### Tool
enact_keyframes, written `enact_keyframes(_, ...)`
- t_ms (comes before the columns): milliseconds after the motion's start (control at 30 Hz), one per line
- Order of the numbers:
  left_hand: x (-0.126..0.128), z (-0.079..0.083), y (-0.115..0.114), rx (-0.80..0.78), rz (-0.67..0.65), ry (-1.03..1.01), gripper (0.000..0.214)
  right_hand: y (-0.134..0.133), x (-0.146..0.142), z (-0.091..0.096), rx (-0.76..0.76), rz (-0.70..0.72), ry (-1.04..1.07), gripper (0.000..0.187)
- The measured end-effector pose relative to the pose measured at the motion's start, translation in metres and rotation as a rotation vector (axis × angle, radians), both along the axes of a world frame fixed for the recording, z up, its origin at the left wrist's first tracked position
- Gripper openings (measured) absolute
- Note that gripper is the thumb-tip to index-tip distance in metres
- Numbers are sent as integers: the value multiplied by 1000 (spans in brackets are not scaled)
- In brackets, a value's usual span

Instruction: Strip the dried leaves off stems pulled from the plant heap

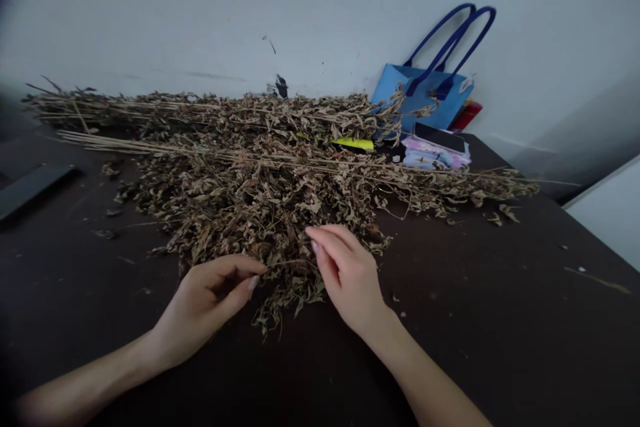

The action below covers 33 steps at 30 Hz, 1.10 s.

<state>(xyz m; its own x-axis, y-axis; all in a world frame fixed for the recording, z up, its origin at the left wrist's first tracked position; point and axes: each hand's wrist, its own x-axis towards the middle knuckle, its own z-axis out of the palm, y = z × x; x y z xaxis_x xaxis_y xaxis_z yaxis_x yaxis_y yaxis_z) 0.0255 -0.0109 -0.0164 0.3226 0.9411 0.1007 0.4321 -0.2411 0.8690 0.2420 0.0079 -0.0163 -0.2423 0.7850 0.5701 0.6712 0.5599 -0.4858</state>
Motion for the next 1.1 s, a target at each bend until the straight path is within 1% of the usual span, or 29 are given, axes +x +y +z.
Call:
enact_keyframes(133, 0, 1, -1, 27, 5, 18, 16, -8, -6, 2, -53, 113, -233, 29)
enact_keyframes(200, -1, 1, -1, 40, 9, 21, 16, -10, -7, 0, -51, 131, -333, 32)
enact_keyframes(300, -1, 2, -1, 54, 15, 14, 16, -10, -7, -2, -29, 143, -395, 37)
enact_keyframes(433, 0, 2, 0, 50, 0, 10, 16, -10, -5, 1, -25, 139, -373, 41)
enact_keyframes(600, 0, 3, 1, 43, -10, 4, 17, -11, -4, 1, -22, 181, -351, 41)
enact_keyframes(700, -1, 4, 2, 45, -1, 6, 16, -11, -4, -1, -3, 178, -359, 40)
enact_keyframes(867, -1, 5, 1, 57, -51, 23, 17, -10, -3, -3, -22, 166, -322, 38)
enact_keyframes(967, -1, 4, 1, 87, -55, 31, 19, -10, -4, -3, -24, 175, -297, 37)
enact_keyframes(1100, -2, 4, 1, 108, -65, 25, 21, -11, -7, -4, -14, 170, -276, 31)
